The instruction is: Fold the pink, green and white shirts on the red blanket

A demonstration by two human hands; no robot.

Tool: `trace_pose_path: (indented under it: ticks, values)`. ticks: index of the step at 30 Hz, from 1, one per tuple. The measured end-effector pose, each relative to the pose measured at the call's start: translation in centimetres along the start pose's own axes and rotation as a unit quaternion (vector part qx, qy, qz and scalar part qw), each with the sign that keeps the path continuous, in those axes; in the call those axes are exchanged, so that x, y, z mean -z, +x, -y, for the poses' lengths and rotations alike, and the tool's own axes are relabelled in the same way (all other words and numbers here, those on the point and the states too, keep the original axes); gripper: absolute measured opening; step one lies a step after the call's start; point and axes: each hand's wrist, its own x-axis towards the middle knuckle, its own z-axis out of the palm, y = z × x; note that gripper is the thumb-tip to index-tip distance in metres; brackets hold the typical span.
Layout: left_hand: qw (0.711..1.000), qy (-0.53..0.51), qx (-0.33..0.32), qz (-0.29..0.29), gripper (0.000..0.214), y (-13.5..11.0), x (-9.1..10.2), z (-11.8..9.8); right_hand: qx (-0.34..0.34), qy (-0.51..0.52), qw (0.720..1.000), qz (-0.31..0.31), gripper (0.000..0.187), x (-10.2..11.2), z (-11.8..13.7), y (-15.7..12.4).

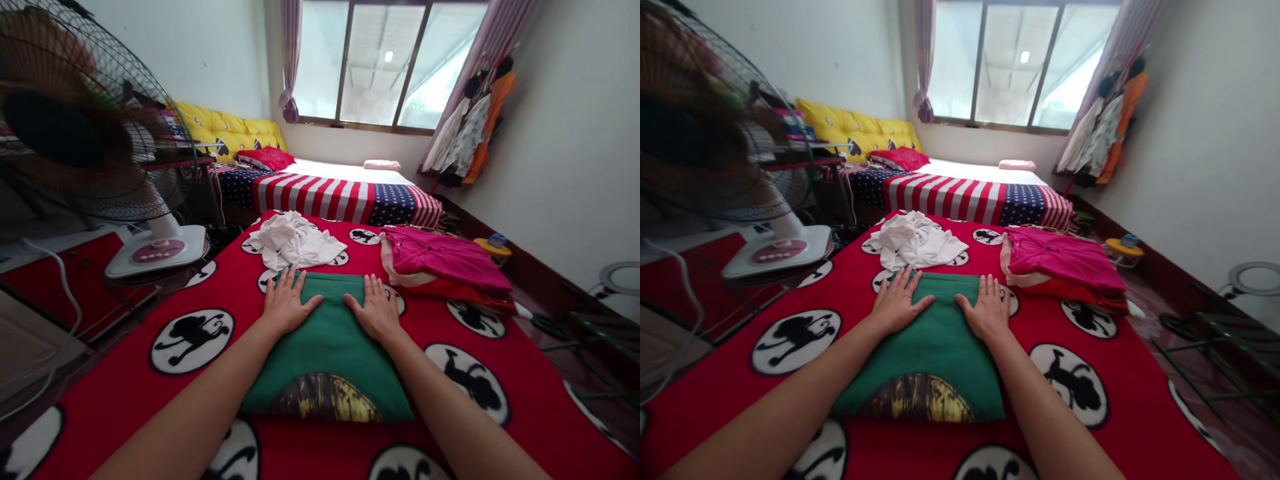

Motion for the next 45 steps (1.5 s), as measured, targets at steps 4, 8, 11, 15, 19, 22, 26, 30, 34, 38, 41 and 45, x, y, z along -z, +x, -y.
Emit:
trace_pose_path:
  ticks: [4, 8, 11, 15, 19, 22, 26, 30, 34, 38, 41, 45]
  values:
    - [0.998, 0.010, -0.021, 0.052, 0.080, 0.3, 1.6, 0.0, 0.028, -0.040, 0.997, 0.062, 0.089, 2.1, -0.7, 0.8]
    - [0.994, 0.071, -0.028, 0.080, 0.061, -1.6, 4.2, -2.4, 0.036, -0.058, 0.998, 0.003, 0.070, 5.0, 2.0, -1.3]
    - [0.992, 0.044, -0.102, 0.052, 0.052, -5.2, 4.4, -4.1, 0.118, 0.026, 0.992, -0.046, 0.061, 4.9, 5.0, -5.8]
    - [0.984, -0.005, -0.172, 0.049, 0.056, -9.9, 2.4, -3.2, 0.180, 0.078, 0.980, 0.013, 0.058, 2.6, 5.7, -11.6]
    - [0.983, 0.006, -0.186, 0.002, 0.062, -11.6, 1.7, -0.5, 0.217, 0.054, 0.974, 0.029, 0.070, 1.9, 3.2, -13.2]
    - [0.986, 0.016, -0.165, 0.012, 0.063, -11.7, 2.2, 1.0, 0.201, 0.025, 0.979, 0.030, 0.072, 2.2, 0.7, -12.9]
    - [0.994, 0.014, -0.106, -0.003, 0.056, -11.6, 2.7, 2.5, 0.145, -0.030, 0.989, 0.023, 0.063, 2.6, -2.6, -12.5]
    - [0.992, -0.053, -0.050, -0.106, 0.037, -11.8, 4.0, 3.2, 0.112, -0.068, 0.991, -0.024, 0.050, 4.2, -4.7, -13.4]
    - [0.964, -0.180, -0.191, -0.047, 0.033, -13.4, 6.6, 2.2, 0.207, 0.025, 0.978, -0.009, 0.042, 6.0, -4.9, -15.9]
    - [0.957, -0.129, -0.253, 0.062, 0.046, -15.7, 7.6, 0.1, 0.272, 0.047, 0.961, -0.016, 0.049, 5.2, -4.8, -17.5]
    - [0.966, -0.059, -0.243, 0.070, 0.049, -16.3, 7.0, -1.0, 0.282, 0.039, 0.957, -0.048, 0.057, 4.2, -4.8, -17.1]
    - [0.967, -0.034, -0.242, 0.068, 0.040, -15.6, 6.3, -0.9, 0.305, 0.079, 0.947, -0.063, 0.052, 4.4, -4.1, -15.5]
